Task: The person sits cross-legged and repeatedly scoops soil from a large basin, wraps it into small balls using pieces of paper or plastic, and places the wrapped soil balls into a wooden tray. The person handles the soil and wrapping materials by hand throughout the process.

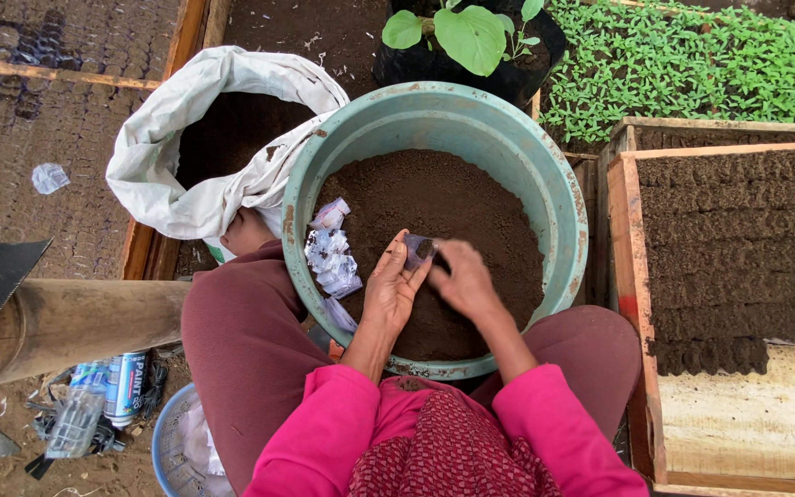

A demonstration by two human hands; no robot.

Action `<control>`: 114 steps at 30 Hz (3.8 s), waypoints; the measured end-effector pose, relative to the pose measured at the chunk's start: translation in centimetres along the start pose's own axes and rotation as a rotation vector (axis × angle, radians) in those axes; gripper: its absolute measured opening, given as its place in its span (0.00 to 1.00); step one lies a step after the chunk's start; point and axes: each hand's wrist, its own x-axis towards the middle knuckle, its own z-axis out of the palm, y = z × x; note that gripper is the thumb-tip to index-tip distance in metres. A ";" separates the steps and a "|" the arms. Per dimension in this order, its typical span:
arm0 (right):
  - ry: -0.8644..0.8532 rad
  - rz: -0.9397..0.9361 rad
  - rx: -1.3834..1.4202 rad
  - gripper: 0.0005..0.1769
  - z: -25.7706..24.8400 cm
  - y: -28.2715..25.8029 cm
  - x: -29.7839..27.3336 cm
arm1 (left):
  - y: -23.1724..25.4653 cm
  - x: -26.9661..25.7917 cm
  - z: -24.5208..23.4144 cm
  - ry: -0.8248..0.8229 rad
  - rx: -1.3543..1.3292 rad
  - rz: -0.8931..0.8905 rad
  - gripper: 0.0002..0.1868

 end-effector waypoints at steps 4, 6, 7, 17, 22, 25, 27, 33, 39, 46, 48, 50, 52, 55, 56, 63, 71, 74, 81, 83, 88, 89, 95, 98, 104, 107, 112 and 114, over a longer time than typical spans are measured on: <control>-0.069 0.050 -0.017 0.20 2.0 3.7 1.2 | 0.3 -0.2 0.4 -0.016 -0.062 -0.022 0.26; -0.041 0.177 0.091 0.15 1.1 4.0 1.2 | -0.1 0.3 -0.5 -0.039 -0.149 -0.060 0.26; -0.043 0.177 0.088 0.15 0.0 2.6 1.1 | -0.1 0.3 -0.4 -0.039 -0.152 -0.059 0.26; -0.015 -0.006 -0.009 0.12 -5.5 -8.6 -1.5 | -1.4 1.7 -2.1 -0.005 -0.100 -0.055 0.23; 0.019 -0.033 0.073 0.13 -4.3 -7.1 -1.2 | -2.1 1.8 -2.5 0.001 -0.071 -0.056 0.20; 0.109 -0.047 0.073 0.09 -2.7 -5.3 -0.7 | -2.4 1.5 -2.4 0.002 -0.042 -0.078 0.19; 0.186 -0.124 0.057 0.07 -1.7 -4.2 -0.6 | -2.8 1.7 -3.4 -0.001 0.000 -0.091 0.20; 0.202 0.013 0.077 0.14 -2.3 -2.9 -0.9 | -1.9 1.6 -2.5 0.028 -0.079 -0.089 0.21; -0.088 0.183 0.010 0.19 2.4 5.4 0.0 | -1.8 1.8 -2.6 0.023 -0.077 -0.091 0.22; 0.121 0.088 0.086 0.10 -3.5 -2.9 -1.4 | -1.8 1.2 -2.5 -0.008 -0.011 -0.105 0.22; 0.125 -0.006 0.015 0.12 -4.6 -5.6 -1.9 | -2.0 0.9 -2.0 0.041 -0.019 -0.126 0.21; 0.193 -0.059 0.000 0.10 -3.7 -5.4 -2.0 | -2.5 0.6 -1.5 0.034 -0.014 -0.135 0.20; 0.262 -0.108 -0.016 0.09 -3.1 -4.6 -2.0 | -2.8 0.2 -1.3 0.028 -0.007 -0.147 0.19; 0.345 -0.130 -0.168 0.05 -3.1 -4.1 -2.3 | -3.1 -0.8 -0.6 0.027 -0.022 -0.159 0.19; 0.358 -0.079 -0.022 0.07 -3.7 -5.0 -2.8 | -3.0 -1.3 -0.1 0.022 -0.020 -0.156 0.18; 0.081 0.236 0.328 0.24 -1.4 -3.2 -2.6 | -4.1 -1.4 -0.7 -0.072 0.136 -0.152 0.18; 0.246 0.389 0.819 0.20 -3.4 0.4 -3.4 | 5.9 -6.1 4.7 0.163 1.974 0.669 0.22; 0.298 0.396 0.779 0.21 -7.6 2.4 -5.7 | 7.1 -3.7 0.9 0.397 2.131 0.783 0.27; 0.665 0.355 0.244 0.20 -21.7 7.8 -15.9 | 8.2 -2.1 -3.0 0.535 2.333 0.503 0.13; 0.666 0.543 -0.019 0.21 -25.8 11.2 -19.0 | 8.5 -2.4 -1.7 0.538 2.282 0.423 0.14; 0.568 0.881 -0.325 0.21 -29.3 18.0 -21.4 | 9.0 -3.2 0.2 0.583 2.263 0.308 0.14; 0.507 0.917 -0.352 0.20 -29.2 19.1 -21.0 | 9.1 -3.6 0.7 0.589 2.264 0.365 0.14; 0.404 0.980 -0.362 0.19 -27.4 20.8 -19.1 | 9.4 -6.4 3.6 0.441 2.085 0.658 0.11; 0.411 0.936 -0.344 0.25 -27.0 20.2 -19.1 | 8.7 -8.2 7.1 0.348 1.804 0.569 0.12; 0.602 0.864 -0.522 0.21 -24.0 29.9 -17.9 | 5.2 -6.5 5.7 0.030 0.936 0.324 0.07; 0.631 0.849 -0.519 0.21 -23.8 26.4 -17.8 | 4.1 -6.2 5.7 -0.038 0.683 0.170 0.09; 0.795 0.790 -0.333 0.23 -20.2 8.8 -14.8 | 2.9 -6.7 6.2 -0.087 0.601 0.119 0.05; 0.861 0.135 -0.533 0.14 -16.9 9.9 -13.0 | 2.7 -6.8 6.4 -0.063 0.546 0.057 0.05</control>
